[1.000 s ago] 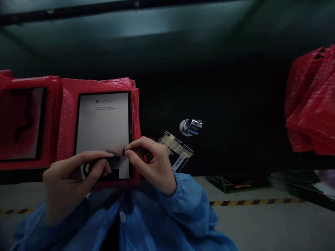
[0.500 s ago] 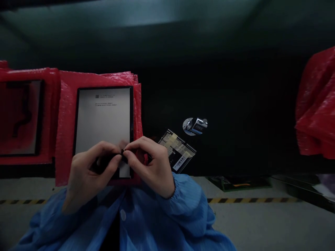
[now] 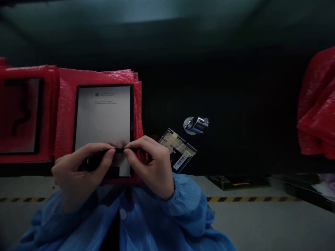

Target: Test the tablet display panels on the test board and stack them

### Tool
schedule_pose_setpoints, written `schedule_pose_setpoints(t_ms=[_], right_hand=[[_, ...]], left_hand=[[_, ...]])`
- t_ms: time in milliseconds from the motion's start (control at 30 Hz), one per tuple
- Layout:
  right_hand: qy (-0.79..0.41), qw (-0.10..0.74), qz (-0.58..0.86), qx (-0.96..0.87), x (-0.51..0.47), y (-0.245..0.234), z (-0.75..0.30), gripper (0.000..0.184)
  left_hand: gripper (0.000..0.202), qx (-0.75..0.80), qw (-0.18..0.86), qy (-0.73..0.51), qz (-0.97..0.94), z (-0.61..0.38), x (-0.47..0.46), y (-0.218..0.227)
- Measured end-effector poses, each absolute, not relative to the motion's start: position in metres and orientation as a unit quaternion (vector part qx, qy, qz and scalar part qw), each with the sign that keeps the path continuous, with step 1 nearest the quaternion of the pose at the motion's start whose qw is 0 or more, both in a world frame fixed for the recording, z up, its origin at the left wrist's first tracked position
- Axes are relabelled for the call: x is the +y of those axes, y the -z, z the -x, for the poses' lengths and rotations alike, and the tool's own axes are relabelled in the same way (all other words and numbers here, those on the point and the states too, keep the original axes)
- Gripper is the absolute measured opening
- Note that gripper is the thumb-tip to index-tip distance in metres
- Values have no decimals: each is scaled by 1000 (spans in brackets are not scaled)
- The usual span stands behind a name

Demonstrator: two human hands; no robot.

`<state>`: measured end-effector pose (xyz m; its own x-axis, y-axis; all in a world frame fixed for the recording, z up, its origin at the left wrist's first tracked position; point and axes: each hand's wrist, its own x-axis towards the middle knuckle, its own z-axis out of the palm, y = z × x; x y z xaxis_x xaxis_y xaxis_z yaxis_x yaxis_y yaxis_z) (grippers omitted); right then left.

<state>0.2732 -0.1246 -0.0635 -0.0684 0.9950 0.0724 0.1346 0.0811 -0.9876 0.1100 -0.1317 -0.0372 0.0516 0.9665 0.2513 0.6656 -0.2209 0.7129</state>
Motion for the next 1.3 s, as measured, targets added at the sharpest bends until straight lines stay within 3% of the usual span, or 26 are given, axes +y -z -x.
schedule_pose_setpoints(t_ms=[267,600,767,1033,1300], right_hand=[[-443,464,500,-582,-126,64,-271,7],[-443,467,497,-583,-127,65,-272,6],[-434,462,498,-592,-128,68,-270,7],[-435,462,484,-603,-129,66,-270,11],[-483,460,490,-561,-126,62,-273,13]], left_hand=[[5,564,246,-339,-712,-107,-133,40],[5,579,229,-344,-703,-110,-132,39],[5,511,190,-362,-757,-109,-129,41],[10,491,233,-370,-753,-108,-128,41],[7,576,254,-361,-688,-109,-131,39]])
